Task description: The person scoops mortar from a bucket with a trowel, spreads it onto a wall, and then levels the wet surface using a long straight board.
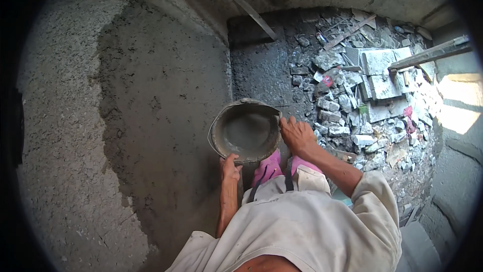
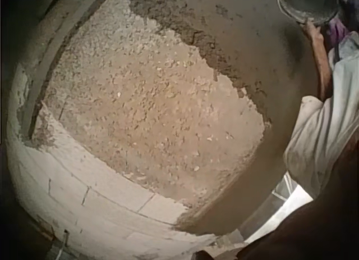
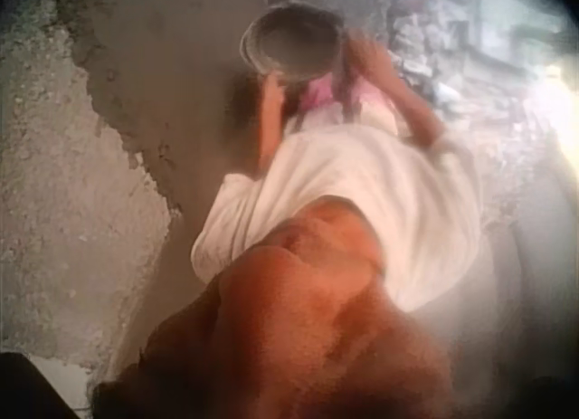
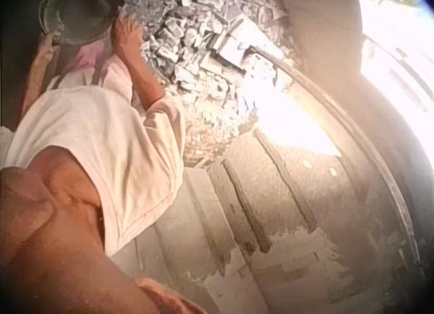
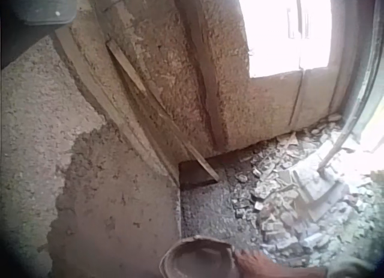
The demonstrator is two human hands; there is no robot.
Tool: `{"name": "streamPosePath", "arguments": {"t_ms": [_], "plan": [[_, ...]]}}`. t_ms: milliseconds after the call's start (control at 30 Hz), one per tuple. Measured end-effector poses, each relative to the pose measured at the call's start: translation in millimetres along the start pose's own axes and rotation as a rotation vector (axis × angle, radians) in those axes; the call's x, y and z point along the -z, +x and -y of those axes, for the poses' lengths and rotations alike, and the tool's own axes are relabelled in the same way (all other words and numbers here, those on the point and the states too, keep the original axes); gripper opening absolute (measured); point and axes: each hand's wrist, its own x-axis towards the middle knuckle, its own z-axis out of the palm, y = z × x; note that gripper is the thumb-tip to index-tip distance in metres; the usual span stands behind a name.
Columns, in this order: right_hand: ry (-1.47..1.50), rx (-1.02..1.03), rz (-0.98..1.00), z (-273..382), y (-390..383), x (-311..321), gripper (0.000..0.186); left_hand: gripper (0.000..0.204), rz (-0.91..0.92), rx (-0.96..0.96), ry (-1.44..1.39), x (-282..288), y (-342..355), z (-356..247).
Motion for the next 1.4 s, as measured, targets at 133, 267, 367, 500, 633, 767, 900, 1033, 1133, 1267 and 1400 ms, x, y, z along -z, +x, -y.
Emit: {"name": "streamPosePath", "arguments": {"t_ms": [133,267,367,500,633,767,900,1033,1133,1267,1400], "plan": [[0.032,0.033,0.098,-29.7,11.8,-49.5,0.024,0.067,0.023,-0.058,0.292,-20.4,-22.7,-9.6],[0.531,-0.025,0.419,-32.0,6.0,-82.1,0.026,0.062,0.095,-0.407,0.259,-8.5,-8.2,9.4],[0.919,-0.146,0.627,-24.5,-7.6,-98.6,0.030,0.059,0.112,-0.357,0.298,2.2,-12.8,-3.3],[0.986,-0.141,0.595,-9.8,-33.7,-98.9,0.031,0.057,0.152,-0.265,0.292,28.7,-8.7,-4.0],[0.994,-0.132,0.542,14.8,-45.1,-89.9,0.032,0.056,0.091,-0.022,0.188,52.3,18.0,4.1],[1.171,-0.177,0.505,34.7,-48.3,-83.2,0.031,0.060,-0.023,0.072,0.105,71.7,43.2,28.4],[1.432,-0.206,0.382,41.5,-53.3,-84.7,0.032,0.065,-0.117,0.198,-0.010,98.9,69.7,53.9],[1.747,-0.405,-0.060,31.7,-39.7,-96.3,0.038,0.071,-0.125,0.217,-0.035,142.7,72.0,81.1],[1.365,-0.446,-0.732,20.2,4.3,-105.7,0.035,0.078,-0.223,0.254,0.023,167.7,57.5,92.1],[0.494,-0.427,-1.132,37.1,122.7,-164.2,0.017,0.080,-0.305,0.281,0.102,181.1,48.9,105.8],[0.857,-0.232,-0.669,222.3,245.0,-182.2,0.020,0.079,-0.347,0.274,0.122,193.3,45.1,131.4]]}}
